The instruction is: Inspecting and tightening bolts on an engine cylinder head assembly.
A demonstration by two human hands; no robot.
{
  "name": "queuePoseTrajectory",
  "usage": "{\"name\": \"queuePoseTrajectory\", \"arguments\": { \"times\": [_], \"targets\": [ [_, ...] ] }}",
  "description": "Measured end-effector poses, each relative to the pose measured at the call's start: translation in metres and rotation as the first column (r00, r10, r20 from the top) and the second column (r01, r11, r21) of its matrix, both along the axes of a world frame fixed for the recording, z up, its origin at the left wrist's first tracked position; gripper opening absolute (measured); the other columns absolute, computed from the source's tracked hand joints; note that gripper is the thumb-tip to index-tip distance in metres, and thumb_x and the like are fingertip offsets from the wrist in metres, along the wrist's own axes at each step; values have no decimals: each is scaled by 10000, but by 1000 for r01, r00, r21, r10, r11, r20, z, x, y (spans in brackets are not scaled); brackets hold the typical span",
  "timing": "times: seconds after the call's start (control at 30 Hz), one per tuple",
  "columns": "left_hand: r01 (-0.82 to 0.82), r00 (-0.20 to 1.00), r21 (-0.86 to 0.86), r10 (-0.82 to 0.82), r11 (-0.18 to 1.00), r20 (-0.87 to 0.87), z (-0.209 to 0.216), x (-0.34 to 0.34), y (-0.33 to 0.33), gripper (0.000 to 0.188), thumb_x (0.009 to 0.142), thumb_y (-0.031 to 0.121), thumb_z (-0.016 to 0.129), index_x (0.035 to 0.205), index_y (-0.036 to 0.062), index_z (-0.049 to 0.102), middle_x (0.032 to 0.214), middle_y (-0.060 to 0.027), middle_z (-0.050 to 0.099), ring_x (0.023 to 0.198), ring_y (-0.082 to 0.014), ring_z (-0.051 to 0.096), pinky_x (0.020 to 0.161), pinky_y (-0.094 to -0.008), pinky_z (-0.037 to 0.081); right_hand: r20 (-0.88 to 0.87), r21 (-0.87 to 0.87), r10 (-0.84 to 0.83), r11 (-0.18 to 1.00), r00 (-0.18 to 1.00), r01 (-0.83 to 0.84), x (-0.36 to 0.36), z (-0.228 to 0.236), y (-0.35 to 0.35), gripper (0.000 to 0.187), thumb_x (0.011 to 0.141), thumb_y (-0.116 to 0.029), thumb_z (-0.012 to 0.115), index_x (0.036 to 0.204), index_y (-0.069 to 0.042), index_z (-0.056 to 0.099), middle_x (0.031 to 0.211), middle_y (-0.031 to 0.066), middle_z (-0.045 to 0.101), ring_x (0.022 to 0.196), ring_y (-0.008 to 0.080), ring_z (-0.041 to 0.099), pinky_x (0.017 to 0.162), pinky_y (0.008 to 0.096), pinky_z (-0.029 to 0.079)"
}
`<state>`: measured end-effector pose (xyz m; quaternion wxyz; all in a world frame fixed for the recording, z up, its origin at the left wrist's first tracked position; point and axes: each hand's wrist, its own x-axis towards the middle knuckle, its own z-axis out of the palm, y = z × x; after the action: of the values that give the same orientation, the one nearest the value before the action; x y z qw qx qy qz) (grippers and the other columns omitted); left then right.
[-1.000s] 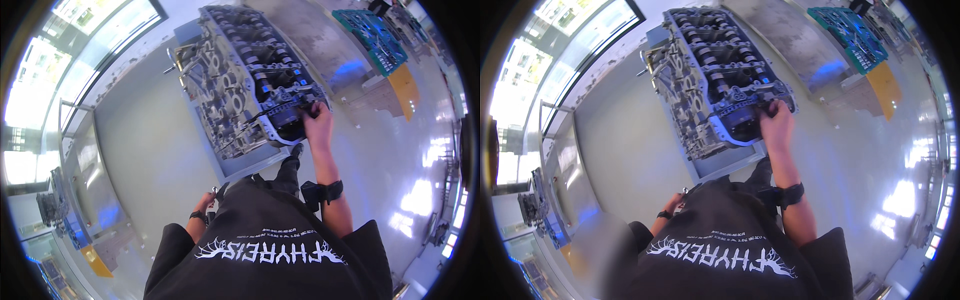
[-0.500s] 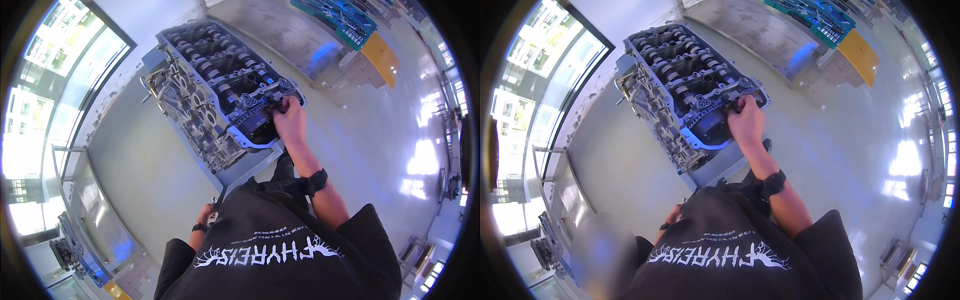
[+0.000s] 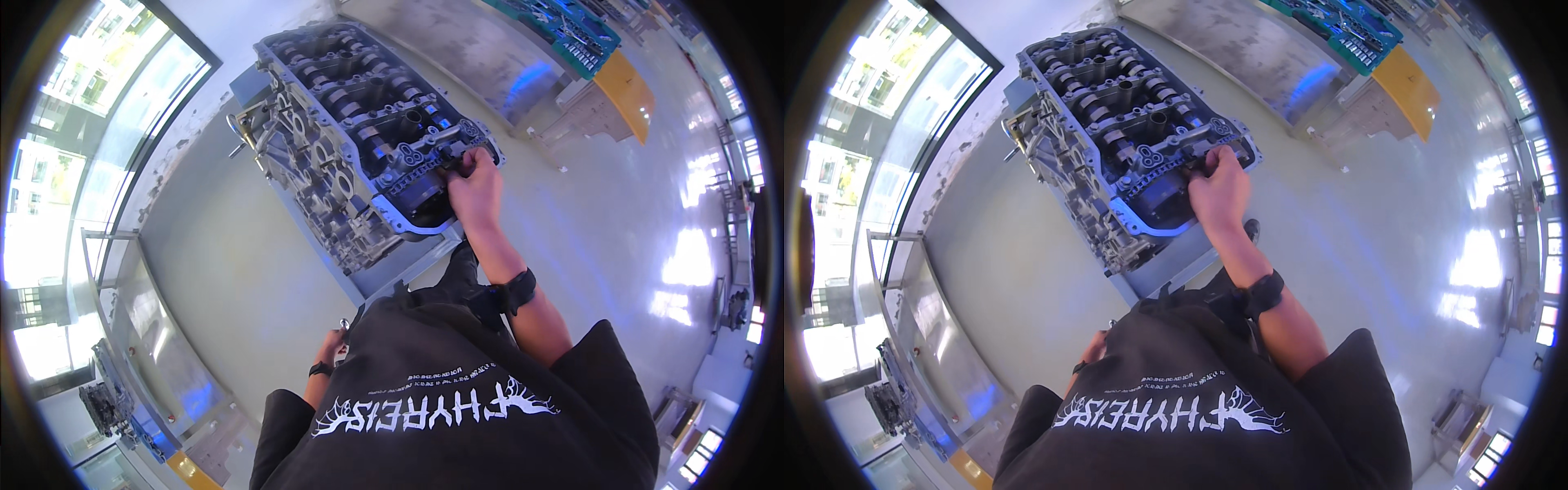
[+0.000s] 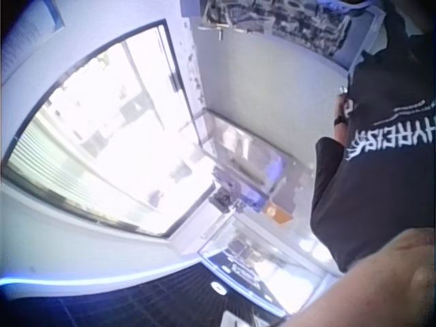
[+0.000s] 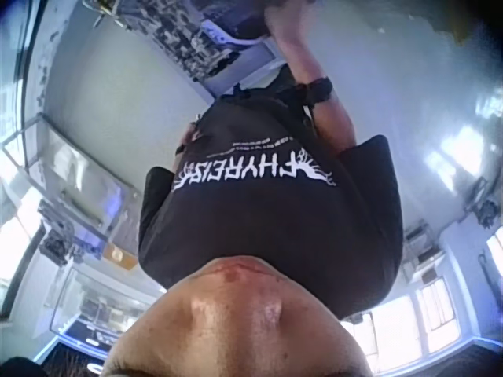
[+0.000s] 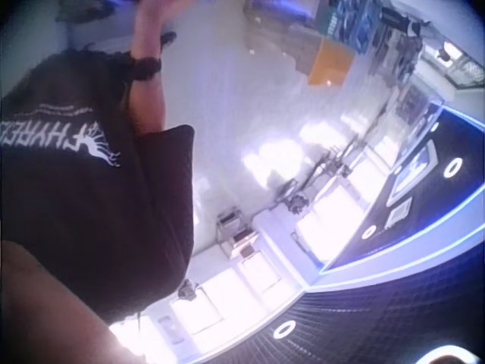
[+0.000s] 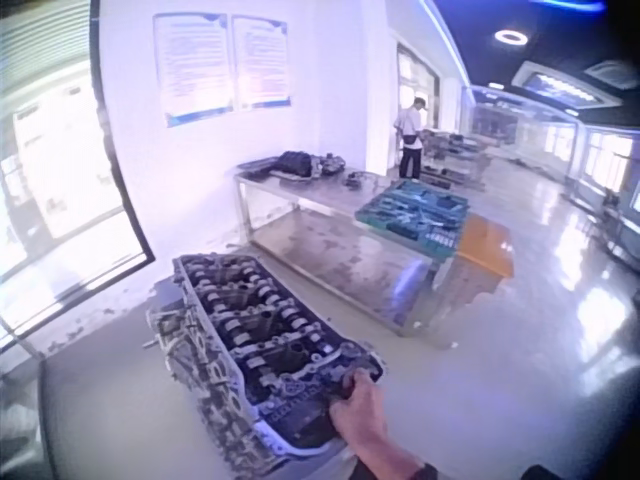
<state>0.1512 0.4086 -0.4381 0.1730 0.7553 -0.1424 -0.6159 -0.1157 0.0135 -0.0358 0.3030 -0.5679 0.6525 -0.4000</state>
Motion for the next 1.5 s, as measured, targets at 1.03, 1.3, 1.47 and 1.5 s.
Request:
{"name": "queuePoseTrajectory", "arguments": {
  "times": [1.03, 1.3, 1.47, 1.5],
  "targets": [
    [256, 932, -963, -285, 84, 223, 480, -107, -352, 94, 917, 73, 430, 990, 33, 474, 760, -5, 475, 648, -62, 391, 582, -214, 340, -17, -70, 37, 997, 999, -38, -8, -1, 4, 277, 642, -96, 705, 780, -18, 478, 701, 162, 582, 666, 321, 569, 659, 371, 457],
    [417, 879, -884, -344, 214, 331, 469, -125, -380, 90, 909, 79, 423, 944, 29, 489, 773, -18, 518, 665, -96, 442, 635, -241, 381, 123, -25, -21, 999, 992, 25, -4, -4, 0, 269, 610, -101, 689, 772, -29, 486, 683, 181, 588, 664, 354, 588, 634, 391, 463],
    [622, 763, -773, -320, 124, 562, 472, -135, -375, 119, 905, 104, 425, 926, 17, 504, 750, -54, 539, 661, -181, 505, 665, -293, 428, 56, -76, 17, 997, 998, -12, -5, -12, -2, 221, 618, -66, 648, 778, -21, 503, 683, 213, 595, 695, 416, 594, 620, 421, 466],
    [659, 733, -741, -330, 128, 595, 472, -134, -373, 126, 906, 109, 424, 928, 17, 507, 744, -60, 544, 666, -195, 515, 674, -299, 436, 35, -103, 34, 994, 999, -30, -5, -13, -2, 223, 615, -65, 649, 777, -21, 502, 678, 212, 593, 689, 413, 593, 616, 426, 465]
  ]
}}
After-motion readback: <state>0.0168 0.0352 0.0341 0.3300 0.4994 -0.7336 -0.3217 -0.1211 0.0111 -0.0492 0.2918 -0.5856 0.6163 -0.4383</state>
